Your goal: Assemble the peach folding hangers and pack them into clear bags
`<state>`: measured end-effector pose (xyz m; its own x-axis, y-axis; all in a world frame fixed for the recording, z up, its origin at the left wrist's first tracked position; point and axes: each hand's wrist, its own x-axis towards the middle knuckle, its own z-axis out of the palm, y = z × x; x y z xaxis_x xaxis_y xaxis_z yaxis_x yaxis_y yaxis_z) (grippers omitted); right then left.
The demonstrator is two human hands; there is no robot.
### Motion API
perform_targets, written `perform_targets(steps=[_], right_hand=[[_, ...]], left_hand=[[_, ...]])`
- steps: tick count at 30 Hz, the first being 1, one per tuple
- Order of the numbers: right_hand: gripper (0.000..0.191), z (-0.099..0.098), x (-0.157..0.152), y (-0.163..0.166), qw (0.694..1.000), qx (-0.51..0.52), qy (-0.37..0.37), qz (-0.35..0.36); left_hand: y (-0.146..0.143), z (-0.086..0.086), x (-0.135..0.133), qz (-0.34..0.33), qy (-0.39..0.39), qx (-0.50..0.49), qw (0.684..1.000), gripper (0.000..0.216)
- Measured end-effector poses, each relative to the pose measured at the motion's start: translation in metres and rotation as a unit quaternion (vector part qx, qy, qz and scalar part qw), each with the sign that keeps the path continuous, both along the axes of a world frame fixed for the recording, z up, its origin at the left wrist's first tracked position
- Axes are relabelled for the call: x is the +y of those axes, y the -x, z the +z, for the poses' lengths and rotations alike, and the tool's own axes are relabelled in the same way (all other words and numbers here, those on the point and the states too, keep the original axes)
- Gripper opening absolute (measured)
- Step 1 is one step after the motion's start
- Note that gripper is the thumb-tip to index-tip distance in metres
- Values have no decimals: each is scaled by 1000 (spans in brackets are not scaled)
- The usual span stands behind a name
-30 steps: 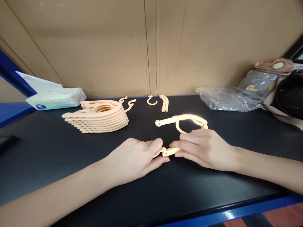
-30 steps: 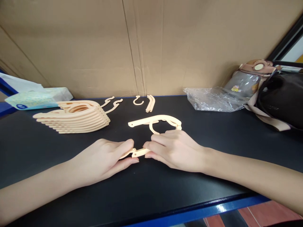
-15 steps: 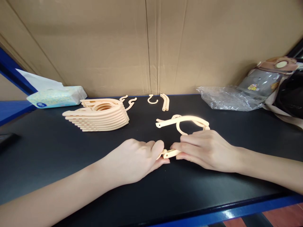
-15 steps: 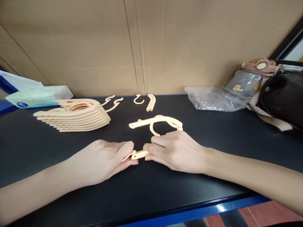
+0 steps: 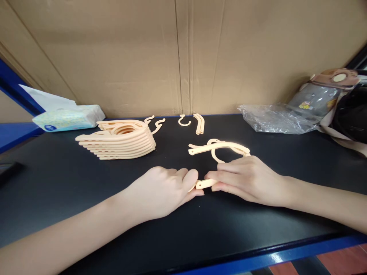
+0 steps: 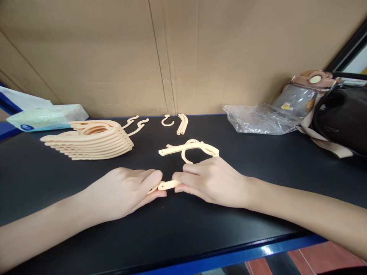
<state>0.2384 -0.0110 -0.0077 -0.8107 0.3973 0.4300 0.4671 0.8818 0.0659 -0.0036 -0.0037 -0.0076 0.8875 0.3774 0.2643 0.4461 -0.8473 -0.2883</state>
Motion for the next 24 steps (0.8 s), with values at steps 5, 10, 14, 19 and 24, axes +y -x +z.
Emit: perform_targets(steps=[5, 10, 14, 19, 24], right_hand=[[29, -1, -1, -1, 999, 27, -14, 19], [26, -2, -1, 0, 998, 46, -27, 24], [24, -3, -1, -1, 998, 56, -28, 28], [24, -4, -1, -1, 996, 25, -87, 18], [25, -5, 0, -2, 995, 3, -99, 17]], left_hand=[[-1, 1, 2, -1, 50, 3, 999, 41], [-1, 3, 3, -7, 109, -7, 994, 41], [0, 3, 3, -7, 142, -14, 990, 40], [4, 5, 6, 7, 213, -41, 976, 38], [4, 4, 6, 11, 224, -39, 974, 34]])
